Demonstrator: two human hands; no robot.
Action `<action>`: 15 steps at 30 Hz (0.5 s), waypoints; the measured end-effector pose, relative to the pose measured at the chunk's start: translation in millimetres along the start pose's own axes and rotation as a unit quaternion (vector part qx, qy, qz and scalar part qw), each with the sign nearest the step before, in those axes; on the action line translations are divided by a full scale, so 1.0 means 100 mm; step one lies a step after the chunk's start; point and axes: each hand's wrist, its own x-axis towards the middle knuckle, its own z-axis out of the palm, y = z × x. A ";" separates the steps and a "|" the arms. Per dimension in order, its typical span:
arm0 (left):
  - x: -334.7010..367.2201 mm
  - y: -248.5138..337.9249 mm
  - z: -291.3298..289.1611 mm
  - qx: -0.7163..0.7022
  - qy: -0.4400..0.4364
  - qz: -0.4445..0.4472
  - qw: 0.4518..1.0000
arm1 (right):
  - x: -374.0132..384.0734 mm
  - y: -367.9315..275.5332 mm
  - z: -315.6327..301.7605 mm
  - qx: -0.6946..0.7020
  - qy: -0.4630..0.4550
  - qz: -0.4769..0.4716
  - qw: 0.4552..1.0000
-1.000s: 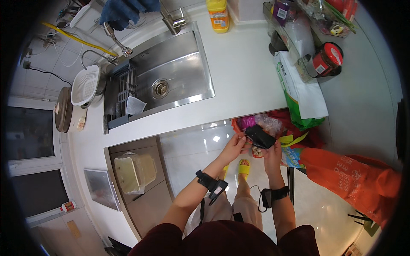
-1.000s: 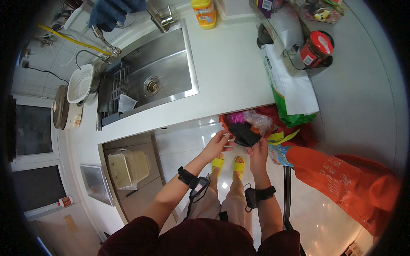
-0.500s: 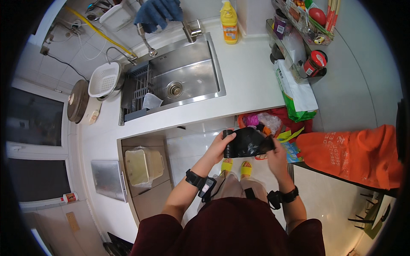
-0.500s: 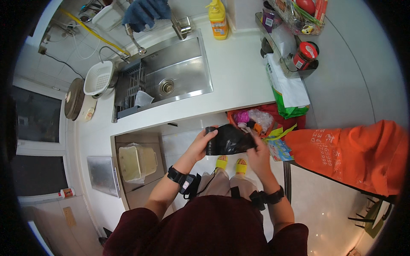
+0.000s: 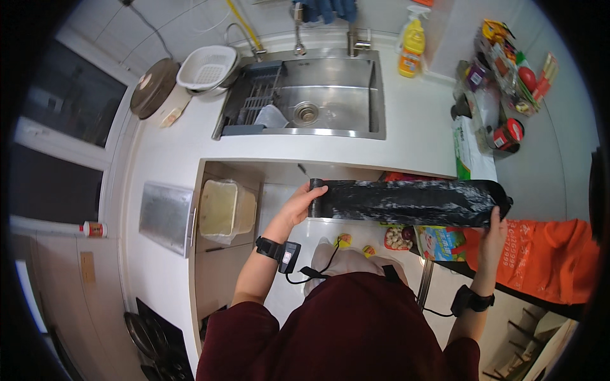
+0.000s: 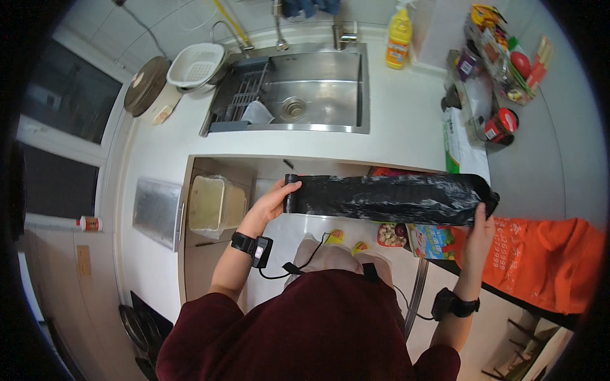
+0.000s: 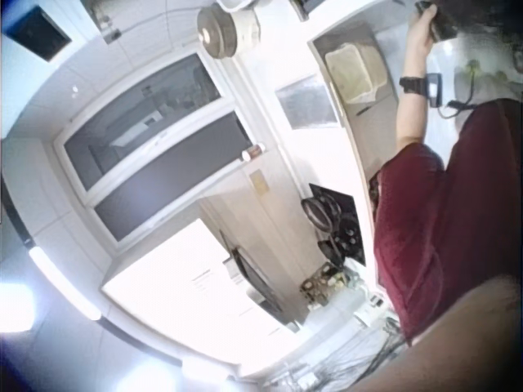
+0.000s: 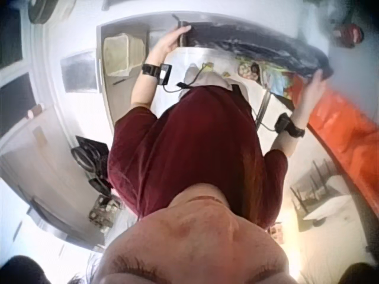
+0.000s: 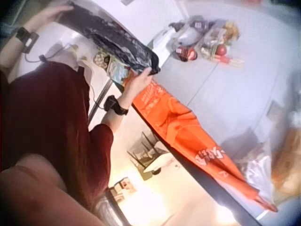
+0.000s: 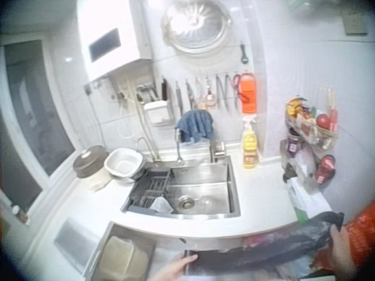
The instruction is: The person wipes the floor around a shower drain with a cloth, removes and replaces the drain cover, and then discards the used cloth into a trash bin before replacing the trash bag.
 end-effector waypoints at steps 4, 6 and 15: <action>-0.37 -0.03 -0.29 0.022 0.089 0.005 0.996 | 0.20 0.11 -0.29 -0.068 -0.040 0.006 0.997; -0.56 -0.12 -0.45 0.003 0.111 0.032 0.993 | 0.25 0.19 -0.24 -0.102 -0.051 0.000 0.994; -1.19 -0.30 -0.47 -0.061 0.099 0.067 0.991 | 0.11 0.66 0.80 -0.554 -0.120 -0.389 0.726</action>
